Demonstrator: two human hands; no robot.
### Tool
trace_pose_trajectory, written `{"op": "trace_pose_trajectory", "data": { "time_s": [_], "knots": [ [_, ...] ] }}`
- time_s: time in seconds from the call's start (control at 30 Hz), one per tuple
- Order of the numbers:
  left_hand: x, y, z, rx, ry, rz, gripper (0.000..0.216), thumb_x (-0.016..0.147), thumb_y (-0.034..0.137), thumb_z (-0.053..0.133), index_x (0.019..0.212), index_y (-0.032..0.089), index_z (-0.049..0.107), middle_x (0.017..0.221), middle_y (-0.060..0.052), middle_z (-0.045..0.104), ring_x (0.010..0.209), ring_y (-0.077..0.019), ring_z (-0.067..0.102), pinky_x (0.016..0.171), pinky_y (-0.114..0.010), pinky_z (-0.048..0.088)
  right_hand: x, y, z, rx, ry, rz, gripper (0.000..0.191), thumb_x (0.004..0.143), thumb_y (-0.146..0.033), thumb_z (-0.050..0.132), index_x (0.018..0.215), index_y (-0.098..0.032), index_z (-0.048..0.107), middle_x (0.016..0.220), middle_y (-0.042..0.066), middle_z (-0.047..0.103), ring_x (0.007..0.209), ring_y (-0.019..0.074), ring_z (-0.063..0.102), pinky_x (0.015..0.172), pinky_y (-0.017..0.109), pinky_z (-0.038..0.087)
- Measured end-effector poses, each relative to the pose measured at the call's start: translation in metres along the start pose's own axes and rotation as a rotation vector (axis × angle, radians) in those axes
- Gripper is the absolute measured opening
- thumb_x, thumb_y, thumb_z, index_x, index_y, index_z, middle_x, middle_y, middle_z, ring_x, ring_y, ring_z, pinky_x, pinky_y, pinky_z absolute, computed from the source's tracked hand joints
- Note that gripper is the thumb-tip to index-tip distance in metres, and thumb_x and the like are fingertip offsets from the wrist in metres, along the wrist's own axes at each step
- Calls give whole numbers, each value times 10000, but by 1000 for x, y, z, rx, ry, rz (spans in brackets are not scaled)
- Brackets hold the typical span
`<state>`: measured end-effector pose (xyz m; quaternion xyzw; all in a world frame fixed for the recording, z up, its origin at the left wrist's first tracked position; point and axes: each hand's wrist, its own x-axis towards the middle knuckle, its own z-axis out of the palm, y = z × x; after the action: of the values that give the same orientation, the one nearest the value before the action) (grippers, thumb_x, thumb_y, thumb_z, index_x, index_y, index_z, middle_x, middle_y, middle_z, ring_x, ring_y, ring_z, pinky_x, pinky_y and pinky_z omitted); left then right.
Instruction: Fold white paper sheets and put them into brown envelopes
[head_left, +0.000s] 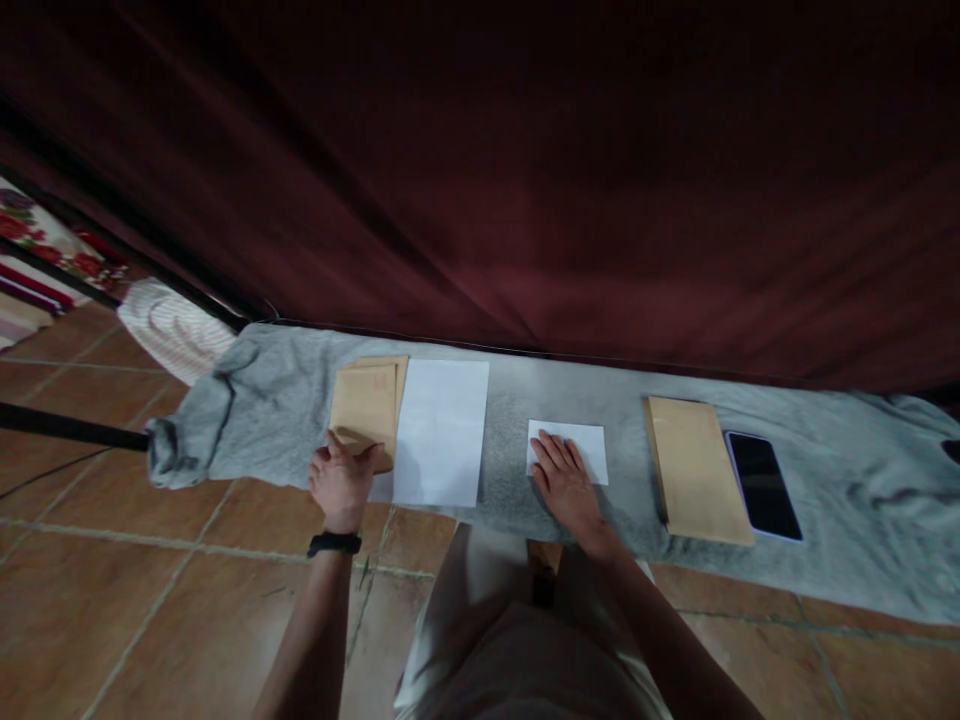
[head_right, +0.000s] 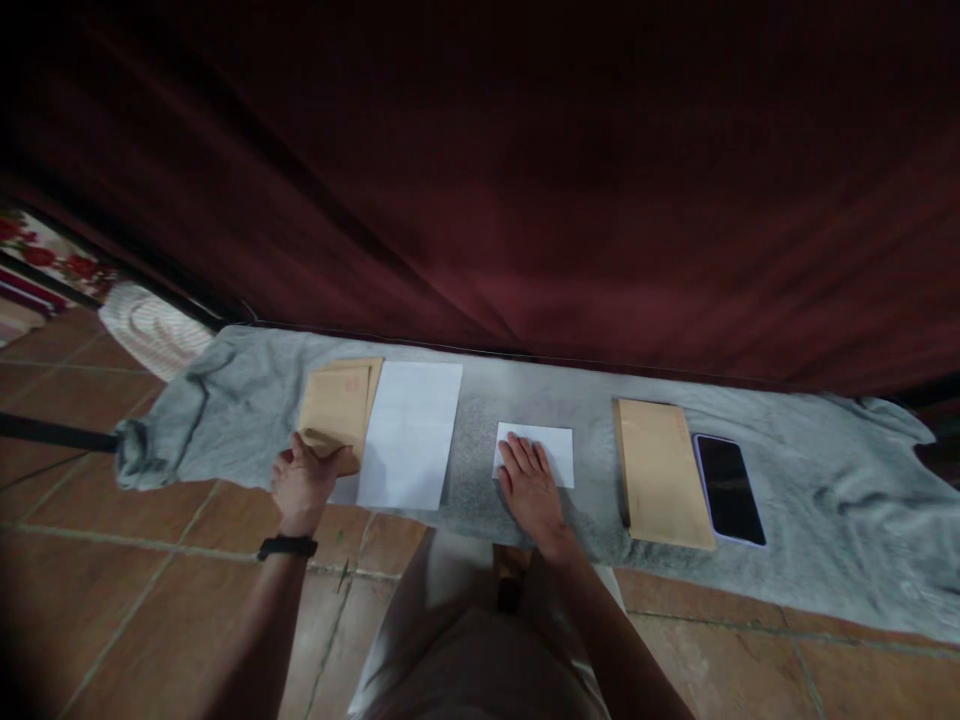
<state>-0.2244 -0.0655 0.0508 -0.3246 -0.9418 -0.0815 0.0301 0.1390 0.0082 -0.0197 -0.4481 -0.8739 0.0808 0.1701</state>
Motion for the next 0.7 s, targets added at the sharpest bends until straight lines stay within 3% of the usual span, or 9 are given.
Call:
{"op": "trace_pose_trajectory", "data": {
  "time_s": [0.13,0.2,0.3,0.37,0.43,0.53,0.6,0.7],
  "knots": [
    [6,-4,0,-81,136,5,953,802,531,687,1542,71,300,1306,-276,538,1218,-449,531,991,-577,432,0,-1,-2,5,18,-2,473,1073,-311,369,1512,-174,479,1588,97,459,1474,249,407,1258,508,247],
    [15,-10,-1,-323,158,-52,896,754,423,728,1499,73,372,1244,-226,584,1179,-396,565,995,-531,450,0,-2,-2,11,27,-1,467,1073,-314,376,1501,-170,492,1583,99,466,1466,253,418,1254,510,252],
    [28,-19,-7,-851,83,-239,534,666,270,731,1163,107,622,936,-80,666,930,-269,648,892,-413,516,0,-2,-2,24,36,-1,464,1070,-308,380,1499,-174,494,1574,101,478,1464,256,422,1251,517,253],
    [30,-23,-15,-1033,23,-299,279,656,254,713,902,142,645,764,-12,641,756,-199,639,783,-348,535,0,-2,-2,30,41,0,465,1068,-305,381,1500,-179,493,1574,100,478,1465,256,422,1250,519,254],
    [26,-22,-24,-1165,-9,-297,211,653,269,722,803,158,624,719,14,641,664,-152,619,693,-295,532,0,-2,-2,32,39,-3,463,1066,-306,384,1497,-180,498,1577,98,474,1462,256,425,1249,514,255],
    [10,-4,-37,-1502,-77,-346,242,594,220,770,768,167,610,723,32,676,614,-112,616,609,-229,512,0,-1,-1,31,31,-1,464,1066,-304,385,1499,-181,496,1576,94,476,1459,251,429,1251,504,250],
    [-5,18,-40,-1659,-185,-398,266,563,158,785,721,174,572,716,44,684,600,-93,623,567,-190,490,0,-1,0,32,29,5,465,1066,-301,384,1503,-183,492,1573,93,481,1461,247,426,1253,501,244],
    [-33,56,-32,-1735,-329,-454,334,515,88,819,675,174,539,646,67,659,509,-50,571,480,-142,408,-1,0,1,31,29,10,462,1067,-303,385,1499,-182,496,1570,91,485,1464,247,419,1252,502,248]
  ]
}}
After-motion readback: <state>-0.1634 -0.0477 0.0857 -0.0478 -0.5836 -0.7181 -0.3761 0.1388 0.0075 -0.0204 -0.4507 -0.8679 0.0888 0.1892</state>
